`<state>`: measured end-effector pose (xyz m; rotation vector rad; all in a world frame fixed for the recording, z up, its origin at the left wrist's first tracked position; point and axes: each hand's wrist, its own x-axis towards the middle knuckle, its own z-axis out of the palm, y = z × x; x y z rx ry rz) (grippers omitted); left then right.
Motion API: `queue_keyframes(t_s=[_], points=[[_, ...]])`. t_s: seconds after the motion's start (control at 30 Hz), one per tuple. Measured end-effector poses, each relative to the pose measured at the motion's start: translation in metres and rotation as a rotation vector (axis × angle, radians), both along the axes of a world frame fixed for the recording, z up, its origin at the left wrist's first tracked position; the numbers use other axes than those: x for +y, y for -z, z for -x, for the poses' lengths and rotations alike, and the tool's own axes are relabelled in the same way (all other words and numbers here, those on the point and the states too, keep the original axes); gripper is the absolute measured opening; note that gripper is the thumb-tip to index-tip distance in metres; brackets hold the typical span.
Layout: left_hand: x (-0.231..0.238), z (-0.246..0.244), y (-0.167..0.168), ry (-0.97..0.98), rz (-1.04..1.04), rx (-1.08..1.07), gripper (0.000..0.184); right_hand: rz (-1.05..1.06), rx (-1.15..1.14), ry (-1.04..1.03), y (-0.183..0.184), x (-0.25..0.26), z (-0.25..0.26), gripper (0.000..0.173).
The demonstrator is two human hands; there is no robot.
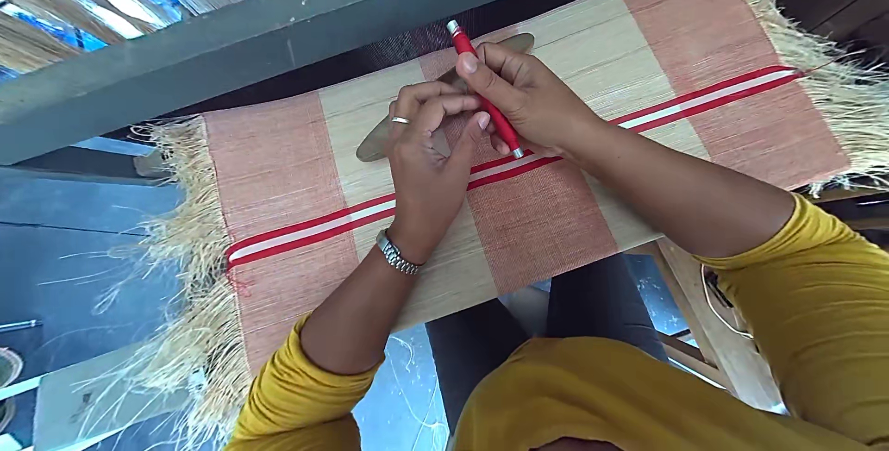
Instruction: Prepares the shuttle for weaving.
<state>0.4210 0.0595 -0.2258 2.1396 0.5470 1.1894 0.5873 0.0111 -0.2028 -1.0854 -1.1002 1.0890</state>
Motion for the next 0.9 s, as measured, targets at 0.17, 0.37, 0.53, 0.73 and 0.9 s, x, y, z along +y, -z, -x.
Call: queue_keyframes(t_s=[0.17, 0.37, 0.53, 0.73, 0.9], points=[[-0.001, 0.006, -0.008, 0.012, 0.001, 0.032, 0.008, -0.025, -0.014, -0.033, -0.002, -0.001, 0.001, 0.023], [0.003, 0.008, -0.009, 0.030, -0.126, 0.058, 0.008, 0.067, 0.141, -0.112, -0.004, -0.002, -0.001, 0.023], [0.007, 0.011, -0.011, 0.001, -0.172, 0.180, 0.018, 0.074, 0.160, -0.064, -0.006, 0.002, -0.010, 0.024], [0.006, 0.011, -0.013, -0.002, -0.191, 0.174, 0.019, 0.112, 0.232, -0.073, -0.009, 0.000, -0.013, 0.021], [0.008, 0.011, -0.013, 0.025, -0.187, 0.145, 0.017, 0.087, 0.173, -0.113, -0.015, -0.001, -0.019, 0.031]])
